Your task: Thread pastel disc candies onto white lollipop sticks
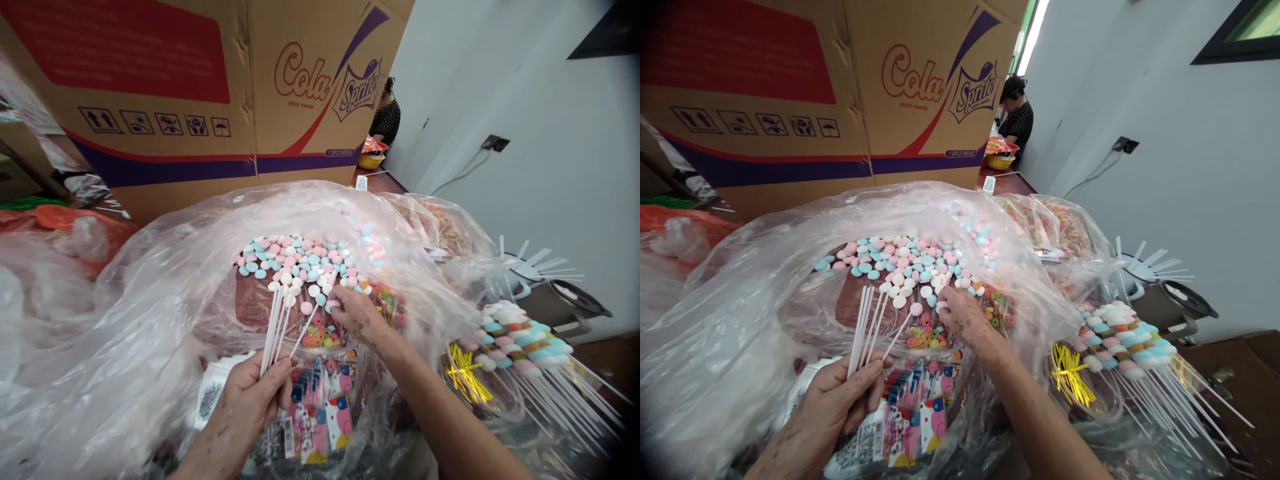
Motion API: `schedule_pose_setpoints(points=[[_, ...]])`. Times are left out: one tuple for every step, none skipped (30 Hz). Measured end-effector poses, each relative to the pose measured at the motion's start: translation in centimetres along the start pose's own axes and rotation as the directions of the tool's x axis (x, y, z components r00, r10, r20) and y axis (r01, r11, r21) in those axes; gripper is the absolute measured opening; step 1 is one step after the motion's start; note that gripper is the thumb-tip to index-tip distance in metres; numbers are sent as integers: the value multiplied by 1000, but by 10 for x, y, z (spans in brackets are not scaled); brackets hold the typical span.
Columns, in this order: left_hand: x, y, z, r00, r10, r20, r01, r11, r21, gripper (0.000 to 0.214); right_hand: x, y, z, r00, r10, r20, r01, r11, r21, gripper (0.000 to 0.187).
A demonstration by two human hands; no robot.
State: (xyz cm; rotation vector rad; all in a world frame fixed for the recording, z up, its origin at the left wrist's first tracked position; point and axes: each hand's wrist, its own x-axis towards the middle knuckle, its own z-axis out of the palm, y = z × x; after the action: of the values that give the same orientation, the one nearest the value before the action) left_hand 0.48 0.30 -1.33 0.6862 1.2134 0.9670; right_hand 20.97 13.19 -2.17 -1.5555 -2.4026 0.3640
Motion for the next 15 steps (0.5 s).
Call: schedule_pose_setpoints(points=[[0,0,0,1000,-1,-4,1,1000,3,41,1,2,-1,1000,9,-16,-9,1000,8,13],[0,0,0,1000,0,-10,0,1000,5,41,2,4,-2,999,18,-33,-18,1000,15,12],[0,0,0,1000,3,-17,-2,1000,5,41,2,5,-3,998,30,-47,-29,999,22,12],[0,0,0,1000,3,-19,-3,1000,5,41,2,6,-4,998,43,-55,-42,999,30,12],[0,0,-1,1000,3,-21,-3,1000,2,41,2,6,-4,997,52,-64,-50,998,39,11],[0,0,-1,1000,1,-21,-1,1000,-3,42,1,6,-4,995,49,-87,-45,998,49,11],[0,0,-2,1000,0,-24,-1,1000,-12,43,0,4,-4,992,26,-125,-19,998,58,11],[0,0,-2,1000,0,-27,-1,1000,-22,44,0,1,-3,984,-23,-175,35,997,65,11],[0,0,-3,999,2,-32,-3,1000,-31,45,-1,-2,-2,969,-94,-230,111,992,64,11],[-1,0,-3,999,5,-36,-7,999,-39,46,0,-6,-1,944,-179,-277,200,978,52,11],[-1,1,-4,999,11,-42,-13,999,-44,46,1,-10,1,915,-266,-305,288,957,28,12],[-1,1,-4,999,18,-46,-20,999,-45,46,3,-13,3,889,-344,-303,358,934,-9,13],[-1,1,-3,998,26,-51,-28,999,-45,46,5,-16,5,872,-404,-278,405,913,-56,13],[-2,1,-3,998,33,-54,-35,998,-42,45,7,-17,8,868,-434,-241,419,901,-113,14],[-2,1,-3,998,36,-57,-39,998,-40,45,9,-17,10,875,-438,-204,409,896,-170,15]])
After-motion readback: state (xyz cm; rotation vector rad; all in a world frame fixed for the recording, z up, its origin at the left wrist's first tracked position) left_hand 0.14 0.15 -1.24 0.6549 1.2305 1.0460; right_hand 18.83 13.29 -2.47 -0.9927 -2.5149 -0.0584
